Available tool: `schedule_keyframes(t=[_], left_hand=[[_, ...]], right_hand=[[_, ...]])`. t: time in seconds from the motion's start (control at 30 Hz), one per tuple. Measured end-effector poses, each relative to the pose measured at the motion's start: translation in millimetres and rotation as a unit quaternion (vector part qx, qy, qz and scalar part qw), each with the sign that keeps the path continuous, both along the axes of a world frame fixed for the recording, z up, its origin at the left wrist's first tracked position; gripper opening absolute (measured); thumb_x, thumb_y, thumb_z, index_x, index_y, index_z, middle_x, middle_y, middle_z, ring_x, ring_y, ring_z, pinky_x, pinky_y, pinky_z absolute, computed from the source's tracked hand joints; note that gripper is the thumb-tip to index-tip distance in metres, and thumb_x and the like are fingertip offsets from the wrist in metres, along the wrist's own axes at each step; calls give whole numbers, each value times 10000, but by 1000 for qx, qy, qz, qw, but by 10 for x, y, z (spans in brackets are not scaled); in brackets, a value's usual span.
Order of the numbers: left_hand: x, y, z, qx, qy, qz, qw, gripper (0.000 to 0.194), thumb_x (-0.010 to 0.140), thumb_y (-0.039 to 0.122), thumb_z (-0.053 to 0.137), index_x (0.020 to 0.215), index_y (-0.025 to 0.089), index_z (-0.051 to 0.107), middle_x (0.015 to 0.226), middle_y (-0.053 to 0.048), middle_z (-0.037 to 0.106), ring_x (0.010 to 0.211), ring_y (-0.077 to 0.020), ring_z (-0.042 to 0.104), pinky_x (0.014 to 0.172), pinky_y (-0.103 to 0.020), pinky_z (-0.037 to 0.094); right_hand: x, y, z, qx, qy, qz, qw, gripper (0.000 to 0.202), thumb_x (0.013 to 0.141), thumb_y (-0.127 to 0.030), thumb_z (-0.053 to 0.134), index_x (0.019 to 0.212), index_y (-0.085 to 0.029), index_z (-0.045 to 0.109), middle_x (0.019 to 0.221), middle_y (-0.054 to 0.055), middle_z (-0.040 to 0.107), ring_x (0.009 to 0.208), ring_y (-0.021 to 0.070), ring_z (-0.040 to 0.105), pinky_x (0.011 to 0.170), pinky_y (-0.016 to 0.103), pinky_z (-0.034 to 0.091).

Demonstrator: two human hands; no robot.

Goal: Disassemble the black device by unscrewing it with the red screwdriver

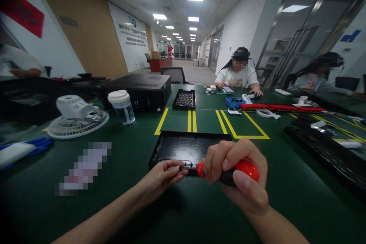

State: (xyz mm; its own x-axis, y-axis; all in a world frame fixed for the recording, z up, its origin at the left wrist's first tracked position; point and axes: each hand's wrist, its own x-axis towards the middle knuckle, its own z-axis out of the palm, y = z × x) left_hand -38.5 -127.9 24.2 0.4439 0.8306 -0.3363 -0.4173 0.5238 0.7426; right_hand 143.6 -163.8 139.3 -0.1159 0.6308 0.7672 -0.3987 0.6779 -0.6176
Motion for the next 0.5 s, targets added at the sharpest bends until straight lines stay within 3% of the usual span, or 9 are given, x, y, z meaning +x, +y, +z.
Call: schedule_keyframes(t=[0.23, 0.37, 0.43, 0.5], left_hand=[[-33, -10, 65, 55, 17, -47, 997, 342, 786, 208, 587, 1113, 159, 496, 1146, -143, 578, 959, -206, 621, 798, -332, 518], [-150, 80, 110, 131, 112, -60, 983, 336, 830, 300, 509, 1149, 200, 474, 1198, -119, 547, 985, -202, 598, 808, -373, 499], [-246, 157, 154, 203, 211, -57, 955, 301, 844, 328, 466, 1110, 193, 507, 1125, -94, 591, 955, -182, 598, 796, -347, 492], [-349, 230, 205, 296, 327, -67, 895, 253, 835, 323, 474, 1027, 186, 563, 1049, -62, 622, 948, -168, 585, 812, -316, 472]], right_hand=[[15, 70, -15, 5, 9, -14, 1000, 69, 753, -274, 533, 744, -213, 566, 516, 10, 537, 406, 153, 517, 356, 308, 437], [31, 181, -3, 21, 33, -16, 999, 64, 734, -250, 523, 722, -196, 555, 505, 10, 525, 381, 149, 501, 313, 284, 409], [31, 267, -6, 22, 46, -20, 998, 63, 725, -240, 518, 700, -187, 542, 495, 5, 512, 370, 141, 490, 300, 263, 390], [23, 369, -27, 19, 52, -26, 998, 66, 718, -239, 515, 685, -184, 528, 491, -4, 494, 364, 129, 478, 298, 246, 379]])
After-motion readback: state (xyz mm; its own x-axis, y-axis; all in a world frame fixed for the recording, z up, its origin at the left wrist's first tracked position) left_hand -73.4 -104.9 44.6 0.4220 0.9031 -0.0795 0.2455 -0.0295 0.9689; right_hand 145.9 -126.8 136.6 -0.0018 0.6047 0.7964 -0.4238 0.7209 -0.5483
